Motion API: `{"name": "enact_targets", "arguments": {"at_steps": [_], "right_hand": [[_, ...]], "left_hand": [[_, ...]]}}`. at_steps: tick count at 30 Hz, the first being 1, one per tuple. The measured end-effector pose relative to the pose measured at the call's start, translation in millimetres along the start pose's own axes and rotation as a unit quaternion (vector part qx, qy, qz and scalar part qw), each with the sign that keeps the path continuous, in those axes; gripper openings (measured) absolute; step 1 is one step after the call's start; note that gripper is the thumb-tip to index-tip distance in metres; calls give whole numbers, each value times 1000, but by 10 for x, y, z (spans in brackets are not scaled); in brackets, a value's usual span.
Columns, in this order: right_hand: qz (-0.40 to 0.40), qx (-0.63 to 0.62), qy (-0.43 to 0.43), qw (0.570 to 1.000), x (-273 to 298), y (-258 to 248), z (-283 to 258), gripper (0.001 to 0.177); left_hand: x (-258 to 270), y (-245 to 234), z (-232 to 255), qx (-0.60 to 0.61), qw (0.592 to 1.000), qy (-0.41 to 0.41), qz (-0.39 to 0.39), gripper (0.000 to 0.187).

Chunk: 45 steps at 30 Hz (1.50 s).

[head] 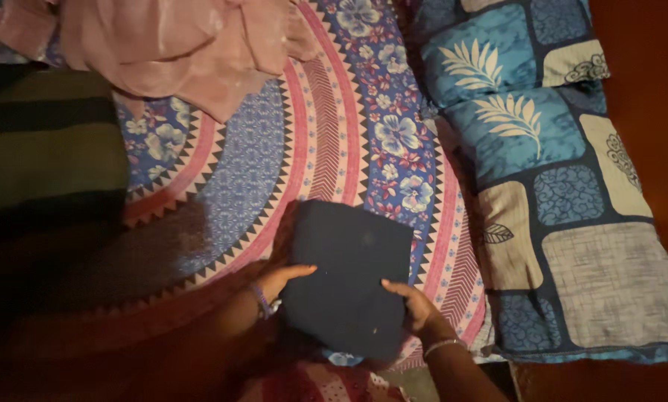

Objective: The person folds a pair of blue jeans by hand on a bed and places them into an open duffel bag containing other clothing items.

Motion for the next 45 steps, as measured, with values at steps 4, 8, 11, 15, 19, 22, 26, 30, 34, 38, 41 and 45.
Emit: {"name": "enact_targets", "arguments": {"at_steps": [4,8,11,15,19,22,26,30,34,38,41,45], "right_hand": [[-78,-56,-10,995,150,261,262,50],[-73,-78,23,994,215,593,492,48],[-88,-83,9,993,250,814,602,46],[-89,-113,-16,990,343,1075,732,48],[-146,-145,-95,974,423,1252,838,49],[-135,-196,-65,969,463,1354,892,49],[-145,-215,-69,963,625,1537,892,53],[-212,-234,-95,944,754,1718,805,55],[-274,-218,-28,936,766,1787,798,57],[-271,-187,-47,943,750,1704,816,52],[-235,-168,-57,956,795,1730,851,54],[-283,-167,-69,942,942,1888,836,52]], "left_hand": [[217,-450,-270,67,997,-39,-17,41],[491,-822,-270,44,994,-88,39,41],[731,-1011,-197,75,995,-58,35,35],[846,-1268,-159,118,992,29,28,31],[912,-1491,-160,161,985,56,-3,30],[908,-1638,-131,120,990,75,15,28],[1069,-1592,-37,130,990,48,-25,29],[1408,-1400,81,115,991,71,21,29],[1746,-1241,137,194,979,16,63,28],[1997,-1136,83,210,977,44,7,30],[2166,-1084,80,213,975,49,52,33],[2484,-999,207,142,985,46,80,38]]}}
Point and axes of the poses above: each hand's wrist, its own x-axis away from the middle knuckle, its own y-axis out of the palm, z = x × y, the point moved 3 cm from there along -x, towards the middle knuckle, and after that the axes turned 3 degrees about z, right-handed, at the moved point
